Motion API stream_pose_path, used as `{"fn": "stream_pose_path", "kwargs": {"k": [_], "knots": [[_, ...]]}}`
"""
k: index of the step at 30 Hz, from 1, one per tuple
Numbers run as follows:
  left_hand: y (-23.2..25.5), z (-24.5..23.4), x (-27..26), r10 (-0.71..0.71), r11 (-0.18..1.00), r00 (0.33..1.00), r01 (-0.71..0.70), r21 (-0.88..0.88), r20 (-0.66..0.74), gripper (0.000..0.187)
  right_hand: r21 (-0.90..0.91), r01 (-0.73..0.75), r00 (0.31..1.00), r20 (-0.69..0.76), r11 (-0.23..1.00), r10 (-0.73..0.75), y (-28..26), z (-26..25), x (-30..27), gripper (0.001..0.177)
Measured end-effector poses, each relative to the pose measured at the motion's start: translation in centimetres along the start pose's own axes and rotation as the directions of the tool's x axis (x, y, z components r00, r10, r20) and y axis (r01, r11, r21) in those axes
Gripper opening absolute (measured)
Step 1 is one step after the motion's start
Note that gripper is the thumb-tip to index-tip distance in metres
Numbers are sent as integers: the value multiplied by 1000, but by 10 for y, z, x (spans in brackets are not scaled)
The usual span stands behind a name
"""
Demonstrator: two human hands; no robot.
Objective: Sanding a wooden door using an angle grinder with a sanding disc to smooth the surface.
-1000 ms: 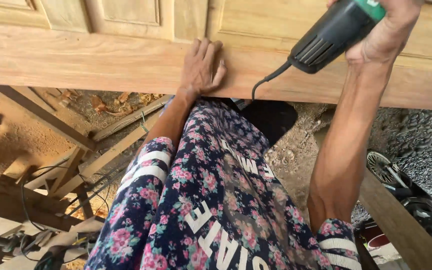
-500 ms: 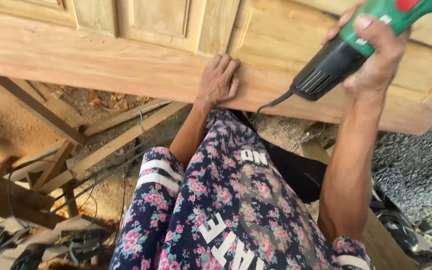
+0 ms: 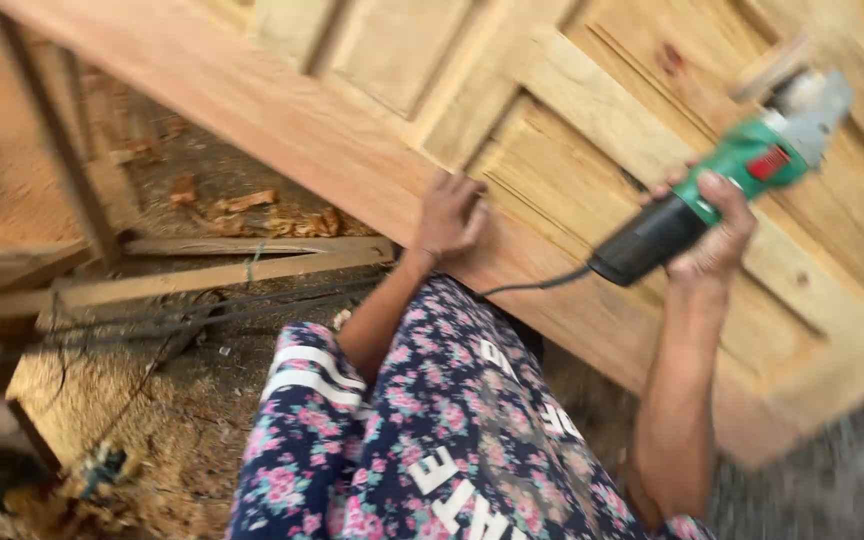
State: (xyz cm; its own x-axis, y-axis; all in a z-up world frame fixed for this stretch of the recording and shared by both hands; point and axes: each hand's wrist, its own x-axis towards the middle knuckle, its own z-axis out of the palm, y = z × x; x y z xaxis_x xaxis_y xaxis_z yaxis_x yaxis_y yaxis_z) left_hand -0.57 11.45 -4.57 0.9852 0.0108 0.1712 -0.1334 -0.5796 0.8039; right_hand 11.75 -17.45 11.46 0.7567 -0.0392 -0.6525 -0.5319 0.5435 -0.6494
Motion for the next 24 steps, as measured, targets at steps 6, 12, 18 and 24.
{"fn": "stream_pose_path", "kwargs": {"k": [6, 12, 18, 24], "knots": [[83, 66, -87, -344, 930, 937, 332, -155, -59, 52, -175, -47, 962, 256, 983, 92, -36, -41, 15, 36], [162, 117, -184, -521, 849, 782, 517, 110, 342, 58, -178, -225, 878, 389, 958, 279, -37, -36, 21, 53], [161, 133, -219, -893, 397, 405, 914, 82, -198, 20, -321, -327, 701, 548, 889, 456, -16, -40, 42, 37], [36, 115, -227, -753, 295, 108, 937, -187, -649, 36, -486, -408, 532, 561, 773, 634, 7, 1, 121, 34]]}}
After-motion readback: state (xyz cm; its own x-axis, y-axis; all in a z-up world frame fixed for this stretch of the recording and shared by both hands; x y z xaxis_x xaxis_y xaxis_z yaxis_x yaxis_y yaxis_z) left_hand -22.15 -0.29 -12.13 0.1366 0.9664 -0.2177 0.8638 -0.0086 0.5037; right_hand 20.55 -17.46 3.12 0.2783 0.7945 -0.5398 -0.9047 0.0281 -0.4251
